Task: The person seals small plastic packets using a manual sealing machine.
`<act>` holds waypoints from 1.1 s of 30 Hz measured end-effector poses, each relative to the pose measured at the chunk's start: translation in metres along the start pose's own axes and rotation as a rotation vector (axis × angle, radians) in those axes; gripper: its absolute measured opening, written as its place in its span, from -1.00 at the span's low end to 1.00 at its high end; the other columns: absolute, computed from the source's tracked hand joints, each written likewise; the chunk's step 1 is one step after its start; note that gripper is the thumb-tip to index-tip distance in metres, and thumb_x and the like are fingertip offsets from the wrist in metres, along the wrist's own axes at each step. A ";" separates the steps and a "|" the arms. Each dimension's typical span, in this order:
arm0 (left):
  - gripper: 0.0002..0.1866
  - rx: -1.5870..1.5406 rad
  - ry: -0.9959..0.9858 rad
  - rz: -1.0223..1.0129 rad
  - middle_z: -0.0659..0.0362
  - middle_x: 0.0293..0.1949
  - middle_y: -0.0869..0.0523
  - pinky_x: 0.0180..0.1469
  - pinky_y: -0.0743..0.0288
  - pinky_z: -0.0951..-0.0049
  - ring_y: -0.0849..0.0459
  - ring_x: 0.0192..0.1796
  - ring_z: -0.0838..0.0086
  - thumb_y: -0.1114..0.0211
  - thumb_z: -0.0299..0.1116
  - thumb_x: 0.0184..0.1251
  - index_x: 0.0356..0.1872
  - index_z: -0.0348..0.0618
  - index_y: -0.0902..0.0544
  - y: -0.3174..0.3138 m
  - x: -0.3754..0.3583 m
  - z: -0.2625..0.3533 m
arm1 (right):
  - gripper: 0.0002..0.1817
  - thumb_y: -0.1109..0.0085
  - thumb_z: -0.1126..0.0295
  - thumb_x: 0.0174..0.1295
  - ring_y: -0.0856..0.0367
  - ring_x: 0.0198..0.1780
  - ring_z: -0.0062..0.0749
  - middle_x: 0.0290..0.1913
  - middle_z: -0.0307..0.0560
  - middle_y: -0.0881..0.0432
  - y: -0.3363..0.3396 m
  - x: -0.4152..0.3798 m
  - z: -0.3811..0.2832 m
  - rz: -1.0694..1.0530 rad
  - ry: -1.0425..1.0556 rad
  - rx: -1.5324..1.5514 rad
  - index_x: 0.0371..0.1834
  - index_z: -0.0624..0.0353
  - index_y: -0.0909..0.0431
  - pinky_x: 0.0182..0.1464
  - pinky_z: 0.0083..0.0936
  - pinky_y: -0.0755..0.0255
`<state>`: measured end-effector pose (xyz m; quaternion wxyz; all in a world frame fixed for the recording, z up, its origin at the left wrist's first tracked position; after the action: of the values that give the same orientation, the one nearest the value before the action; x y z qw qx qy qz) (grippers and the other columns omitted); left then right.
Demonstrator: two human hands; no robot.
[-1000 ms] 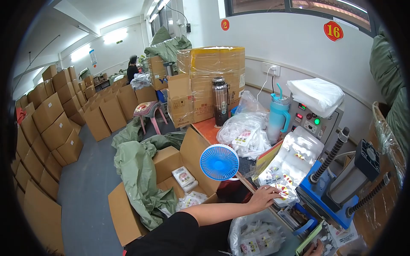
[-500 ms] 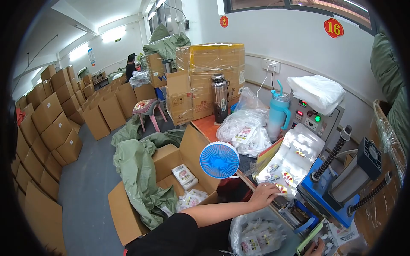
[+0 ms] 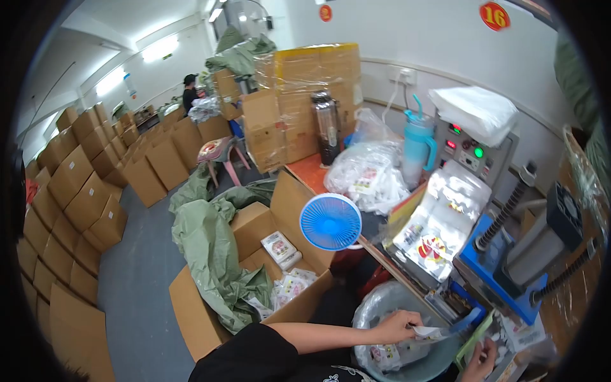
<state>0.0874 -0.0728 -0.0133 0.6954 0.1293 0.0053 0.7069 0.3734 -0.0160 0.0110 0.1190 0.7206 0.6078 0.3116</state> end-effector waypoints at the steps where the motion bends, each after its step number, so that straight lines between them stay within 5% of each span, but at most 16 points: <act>1: -0.85 0.075 -0.024 0.025 0.04 -0.36 -0.68 -0.21 -0.50 0.28 -0.69 -0.25 0.19 -0.33 -0.43 0.04 -0.35 -0.25 -0.69 -0.003 -0.001 -0.007 | -0.72 -0.18 0.45 0.29 -0.53 -0.15 -0.50 -0.06 -0.16 -0.63 -0.004 -0.002 0.012 -0.025 0.060 0.049 0.05 0.22 -0.55 -0.19 -0.54 -0.43; 2: -0.85 0.135 -0.048 0.032 0.03 -0.36 -0.68 -0.21 -0.50 0.27 -0.69 -0.25 0.17 -0.32 -0.44 0.03 -0.35 -0.25 -0.69 -0.008 -0.001 -0.010 | -0.74 -0.19 0.54 0.17 -0.56 -0.11 -0.30 -0.13 -0.02 -0.62 -0.011 -0.014 -0.030 0.002 -0.002 0.171 -0.05 0.26 -0.58 -0.10 -0.43 -0.41; 3: -0.84 0.147 -0.041 0.025 0.01 -0.35 -0.66 -0.20 -0.48 0.29 -0.66 -0.25 0.13 -0.28 -0.50 0.01 -0.34 -0.26 -0.68 -0.009 -0.002 -0.007 | -0.77 -0.23 0.50 0.21 -0.58 -0.14 -0.45 -0.11 -0.11 -0.67 -0.013 -0.019 -0.060 -0.048 0.084 0.123 -0.06 0.24 -0.61 -0.12 -0.54 -0.42; 5: -0.82 0.068 0.055 -0.036 0.01 -0.33 -0.67 -0.21 -0.50 0.28 -0.67 -0.26 0.17 -0.28 -0.49 0.01 -0.31 -0.27 -0.68 -0.013 -0.005 -0.005 | -0.78 -0.26 0.52 0.17 -0.61 -0.16 -0.41 -0.16 -0.09 -0.68 -0.022 -0.026 -0.094 -0.109 0.128 0.151 -0.11 0.22 -0.67 -0.09 -0.51 -0.44; 9: -0.84 0.023 0.059 -0.123 0.10 -0.36 -0.64 -0.26 -0.46 0.49 -0.62 -0.32 0.50 -0.34 -0.49 0.14 -0.26 -0.31 -0.70 -0.011 -0.014 -0.031 | -0.79 -0.30 0.45 0.14 -0.58 -0.17 -0.25 -0.26 -0.02 -0.67 -0.031 -0.029 -0.085 -0.315 0.240 0.020 -0.14 0.18 -0.69 -0.05 -0.40 -0.41; 11: -0.84 0.094 0.083 -0.203 0.15 -0.41 -0.66 -0.27 -0.45 0.52 -0.63 -0.33 0.53 -0.37 -0.39 0.25 -0.31 -0.30 -0.71 -0.006 -0.019 -0.029 | -0.82 -0.28 0.43 0.16 -0.57 -0.11 -0.13 -0.24 -0.04 -0.69 -0.029 -0.030 -0.081 -0.454 0.273 0.008 -0.17 0.17 -0.70 -0.01 -0.31 -0.42; 12: -0.77 0.142 0.130 -0.262 0.09 -0.31 -0.74 -0.19 -0.51 0.42 -0.72 -0.28 0.32 -0.39 -0.27 0.21 -0.29 -0.24 -0.74 -0.004 -0.020 -0.034 | -0.79 -0.28 0.43 0.16 -0.57 -0.10 -0.11 -0.21 -0.03 -0.69 -0.028 -0.031 -0.076 -0.518 0.300 -0.035 -0.13 0.16 -0.69 0.01 -0.30 -0.42; 13: -0.79 0.047 0.136 -0.305 0.10 -0.40 -0.73 -0.24 -0.50 0.45 -0.69 -0.34 0.46 -0.39 -0.28 0.22 -0.28 -0.24 -0.74 -0.004 -0.020 -0.034 | -0.76 -0.28 0.42 0.16 -0.57 -0.08 -0.09 -0.19 -0.03 -0.69 -0.029 -0.031 -0.072 -0.590 0.332 -0.073 -0.09 0.14 -0.68 0.03 -0.29 -0.42; 17: -0.73 -0.090 0.270 -0.334 0.20 -0.48 -0.72 -0.35 -0.47 0.52 -0.59 -0.42 0.67 -0.35 -0.25 0.30 -0.31 -0.32 -0.74 -0.013 -0.005 -0.037 | -0.69 -0.29 0.45 0.15 -0.57 -0.03 -0.11 -0.10 0.00 -0.68 -0.027 -0.024 -0.078 -0.471 0.275 -0.031 0.00 0.14 -0.65 0.07 -0.33 -0.43; 20: -0.70 -0.262 0.366 -0.225 0.23 -0.46 -0.73 -0.38 -0.45 0.56 -0.57 -0.43 0.70 -0.34 -0.23 0.33 -0.31 -0.36 -0.74 -0.023 0.018 -0.020 | -0.68 -0.27 0.51 0.18 -0.60 -0.01 -0.21 -0.02 0.04 -0.65 -0.014 -0.012 -0.081 -0.096 0.210 -0.001 0.03 0.24 -0.61 0.02 -0.41 -0.49; 26: -0.71 -0.643 0.559 -0.081 0.09 -0.30 -0.75 -0.36 -0.54 0.51 -0.69 -0.38 0.52 -0.35 -0.32 0.31 -0.21 -0.45 -0.68 -0.038 0.054 0.011 | -0.74 -0.21 0.52 0.23 -0.62 -0.15 -0.36 -0.13 -0.04 -0.63 0.019 -0.001 -0.042 -0.019 0.046 -0.021 0.00 0.28 -0.59 -0.21 -0.52 -0.54; 33: -0.72 -0.563 0.525 -0.018 0.12 -0.35 -0.75 -0.36 -0.52 0.55 -0.69 -0.37 0.54 -0.35 -0.31 0.32 -0.23 -0.42 -0.70 -0.032 0.071 -0.009 | -0.62 -0.20 0.52 0.21 -0.62 -0.19 -0.25 -0.04 0.03 -0.58 0.031 0.028 0.011 0.094 0.063 -0.175 0.12 0.27 -0.54 -0.25 -0.41 -0.53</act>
<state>0.1169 -0.0004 -0.0154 0.6847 -0.2521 -0.0100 0.6837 0.4066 0.0057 0.0282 0.1473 0.7249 0.5475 0.3912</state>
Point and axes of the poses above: each hand's wrist, its own x-axis towards the middle knuckle, its own y-axis out of the back of the hand, z = x × y, the point moved 2 cm from there along x, towards the middle knuckle
